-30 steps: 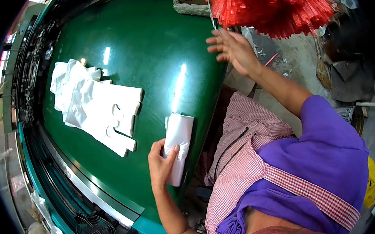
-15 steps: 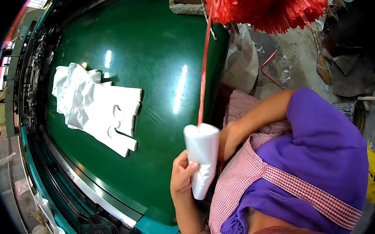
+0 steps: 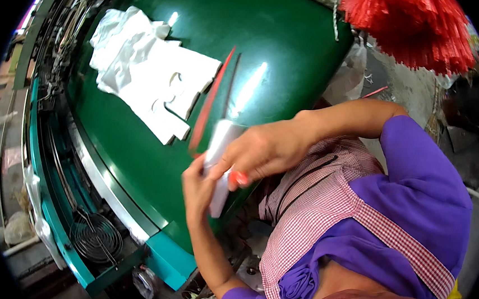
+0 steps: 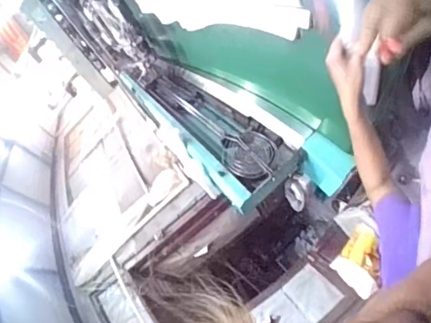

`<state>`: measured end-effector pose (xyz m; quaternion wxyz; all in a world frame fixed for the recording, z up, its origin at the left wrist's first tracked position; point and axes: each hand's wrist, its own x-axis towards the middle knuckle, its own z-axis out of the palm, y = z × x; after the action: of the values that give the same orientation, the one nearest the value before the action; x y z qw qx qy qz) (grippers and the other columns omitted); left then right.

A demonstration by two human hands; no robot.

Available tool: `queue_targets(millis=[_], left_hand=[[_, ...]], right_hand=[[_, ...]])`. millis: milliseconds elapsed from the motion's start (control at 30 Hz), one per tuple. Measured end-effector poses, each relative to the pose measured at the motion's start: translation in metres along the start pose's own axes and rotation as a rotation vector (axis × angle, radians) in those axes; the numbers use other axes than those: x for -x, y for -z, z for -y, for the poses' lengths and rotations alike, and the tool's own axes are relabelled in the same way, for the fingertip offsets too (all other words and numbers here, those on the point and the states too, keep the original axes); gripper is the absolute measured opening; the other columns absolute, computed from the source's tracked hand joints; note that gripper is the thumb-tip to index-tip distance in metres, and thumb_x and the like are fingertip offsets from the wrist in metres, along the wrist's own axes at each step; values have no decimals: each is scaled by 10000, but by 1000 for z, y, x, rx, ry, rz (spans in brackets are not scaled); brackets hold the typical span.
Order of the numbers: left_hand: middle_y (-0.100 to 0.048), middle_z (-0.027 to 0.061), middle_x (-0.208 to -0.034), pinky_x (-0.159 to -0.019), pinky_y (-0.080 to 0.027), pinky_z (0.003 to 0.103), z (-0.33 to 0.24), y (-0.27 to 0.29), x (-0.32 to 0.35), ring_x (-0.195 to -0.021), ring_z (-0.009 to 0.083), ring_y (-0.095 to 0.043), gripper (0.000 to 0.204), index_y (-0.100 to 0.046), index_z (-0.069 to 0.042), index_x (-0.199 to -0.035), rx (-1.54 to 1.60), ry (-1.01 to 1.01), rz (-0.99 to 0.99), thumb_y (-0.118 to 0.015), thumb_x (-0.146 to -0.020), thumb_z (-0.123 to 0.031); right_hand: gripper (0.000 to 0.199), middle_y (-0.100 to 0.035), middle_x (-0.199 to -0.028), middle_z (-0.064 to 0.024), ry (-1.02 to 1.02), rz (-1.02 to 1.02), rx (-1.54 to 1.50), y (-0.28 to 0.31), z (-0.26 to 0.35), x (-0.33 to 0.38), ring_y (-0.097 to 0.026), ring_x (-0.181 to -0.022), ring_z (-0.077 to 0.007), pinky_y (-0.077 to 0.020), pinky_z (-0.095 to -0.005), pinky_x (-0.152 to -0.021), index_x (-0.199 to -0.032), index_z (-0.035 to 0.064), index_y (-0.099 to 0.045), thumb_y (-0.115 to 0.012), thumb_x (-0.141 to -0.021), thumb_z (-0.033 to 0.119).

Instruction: The person folds white rectangular items on a green table and ties them with red plastic strips. They stack the finished bundles and place them into a large white sack. The person repeats this process for multiple items throughout the clip.

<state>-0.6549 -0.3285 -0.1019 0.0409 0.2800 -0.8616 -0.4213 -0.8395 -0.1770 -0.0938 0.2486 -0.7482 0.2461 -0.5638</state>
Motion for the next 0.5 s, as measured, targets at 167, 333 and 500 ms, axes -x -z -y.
queue_targets(millis=[167,333,500], left_hand=[[-607,99,-930,-723,-448,331,-18,-36,-20,-843,176,-555,188,-569,24,-932,-381,-539,-330,-657,-774,-30],[-549,21,-893,-675,-405,224,11,-35,-8,-766,84,-501,240,-641,54,-1095,539,-249,-230,-606,-862,13],[-649,57,-822,-512,-395,178,16,-56,-22,-618,61,-531,96,-629,22,-949,681,54,-587,-615,-902,-61]], right_hand=[[221,-622,-724,-45,-781,-204,-514,17,-40,-11,-585,-635,-122,-486,-281,-581,-850,-53,-619,-467,-884,103],[217,-660,-959,-166,-737,354,460,2,-40,-7,-649,-849,-312,-514,-415,-686,-945,-20,-642,-567,-754,51],[167,-549,-1078,-151,-204,132,962,-16,-39,12,-545,-1020,-320,-550,-376,-675,-904,34,-628,-583,-797,154]])
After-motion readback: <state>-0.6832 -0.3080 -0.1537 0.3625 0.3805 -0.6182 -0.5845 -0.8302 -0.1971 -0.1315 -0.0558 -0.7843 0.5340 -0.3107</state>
